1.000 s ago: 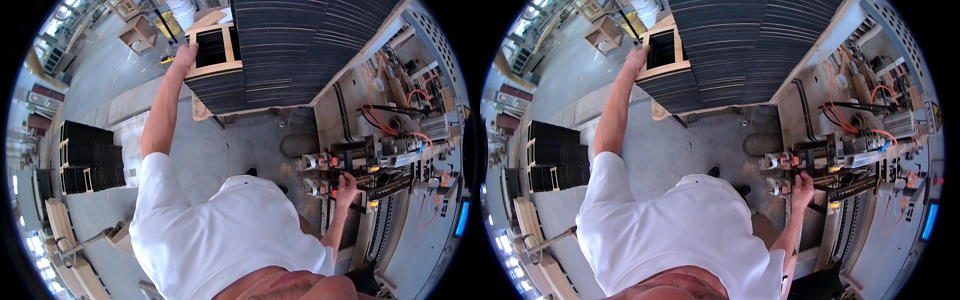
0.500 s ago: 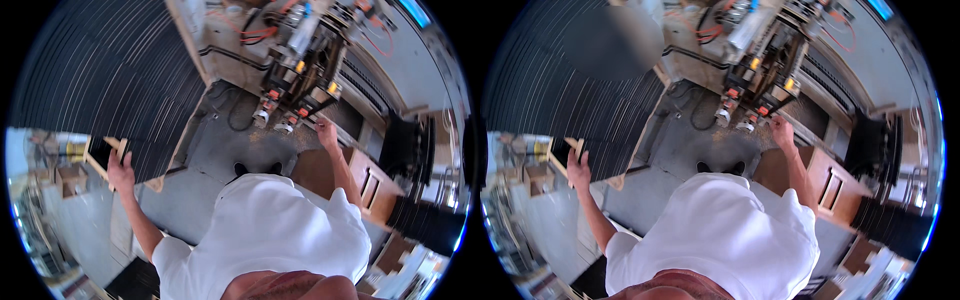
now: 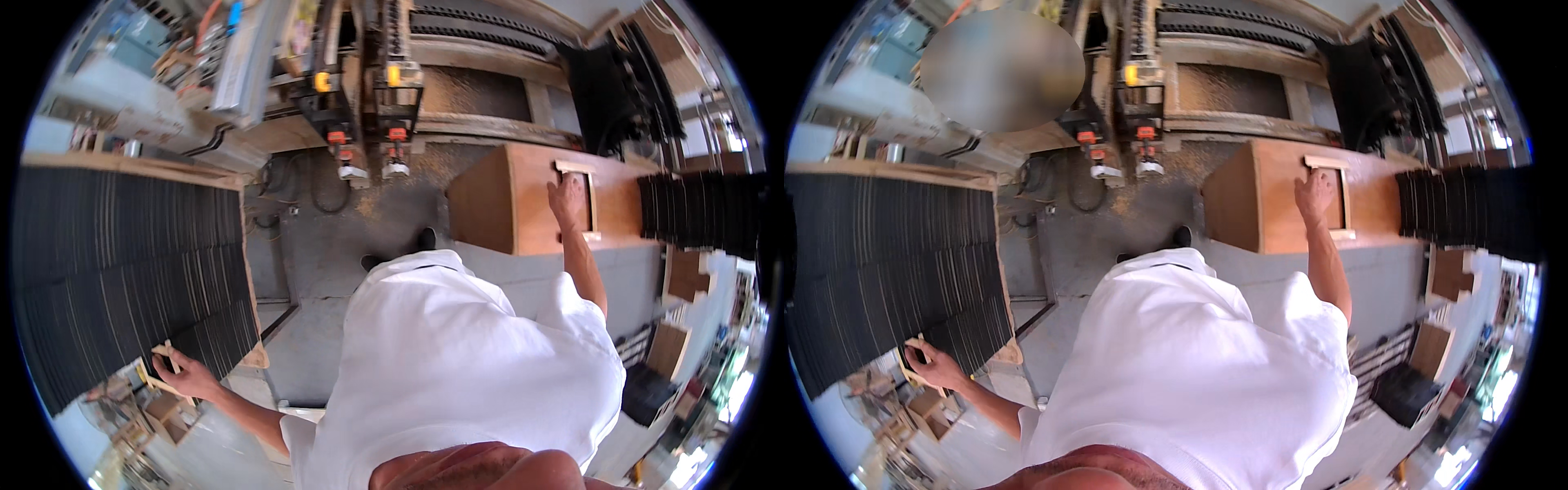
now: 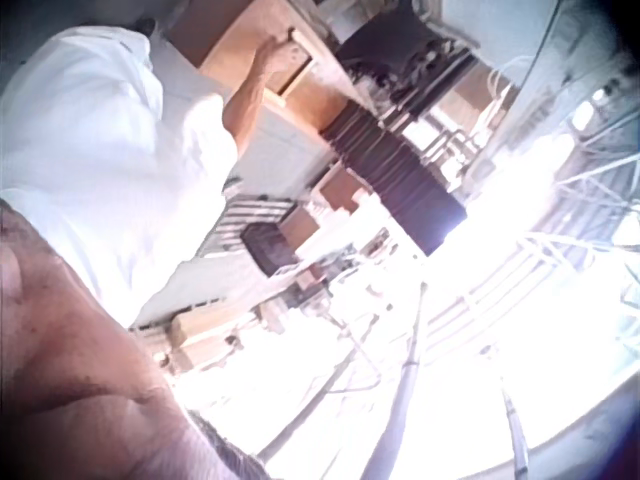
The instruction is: The person repeatedly picks up small wooden frames from a pile, places them onto a machine, and then moves them to a stack. This cycle is performed continuously for each frame.
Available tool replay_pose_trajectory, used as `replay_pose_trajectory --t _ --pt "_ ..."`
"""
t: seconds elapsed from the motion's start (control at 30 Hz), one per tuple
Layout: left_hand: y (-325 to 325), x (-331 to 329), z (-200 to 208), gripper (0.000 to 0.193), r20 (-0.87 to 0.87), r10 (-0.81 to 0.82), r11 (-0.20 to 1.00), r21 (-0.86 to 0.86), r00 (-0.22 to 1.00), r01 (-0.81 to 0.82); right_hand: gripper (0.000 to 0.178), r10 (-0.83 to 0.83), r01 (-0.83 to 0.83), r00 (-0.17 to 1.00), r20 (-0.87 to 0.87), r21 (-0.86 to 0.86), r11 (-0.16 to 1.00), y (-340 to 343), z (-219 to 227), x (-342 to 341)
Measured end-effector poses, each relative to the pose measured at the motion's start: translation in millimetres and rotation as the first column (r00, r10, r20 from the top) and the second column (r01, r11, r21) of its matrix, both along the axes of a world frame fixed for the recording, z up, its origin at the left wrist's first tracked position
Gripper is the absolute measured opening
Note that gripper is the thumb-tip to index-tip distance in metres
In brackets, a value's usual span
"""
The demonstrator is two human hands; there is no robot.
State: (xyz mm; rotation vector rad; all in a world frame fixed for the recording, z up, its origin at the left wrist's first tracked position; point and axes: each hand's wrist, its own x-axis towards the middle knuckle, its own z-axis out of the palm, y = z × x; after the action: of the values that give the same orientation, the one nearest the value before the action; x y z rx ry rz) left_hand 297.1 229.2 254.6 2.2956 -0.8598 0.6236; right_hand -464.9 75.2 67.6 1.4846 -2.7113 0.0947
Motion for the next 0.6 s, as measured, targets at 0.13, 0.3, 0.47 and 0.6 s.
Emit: replay_pose_trajectory --t 0.13,0.3,0.47,0.6 --pt "-68.3 -85.6 -40.7 0.030 -0.213 -0.468 0.878 -0.228 0.858 0.422 0.040 -0.034 0.036 0.997 0.067 -0.024 0.999 62.6 -48.0 -34.8" --pt "-150.3 -208.8 -95.4 0.030 -0.533 -0.699 0.665 -0.240 0.476 0.707 0.037 -0.063 0.096 0.977 0.206 -0.157 0.983 76.3 -39.2 -41.4" --pt "-216.8 -306.1 -96.9 0.032 -0.667 -0.731 0.447 -0.310 0.144 0.839 0.044 -0.192 0.206 0.900 0.390 0.008 0.979 72.3 -14.9 -51.5" --pt "-272.5 -340.2 -94.1 0.031 -0.666 -0.745 0.363 -0.364 0.033 0.858 0.034 0.164 0.215 0.829 0.534 -0.576 0.789 78.1 -48.3 -92.0"
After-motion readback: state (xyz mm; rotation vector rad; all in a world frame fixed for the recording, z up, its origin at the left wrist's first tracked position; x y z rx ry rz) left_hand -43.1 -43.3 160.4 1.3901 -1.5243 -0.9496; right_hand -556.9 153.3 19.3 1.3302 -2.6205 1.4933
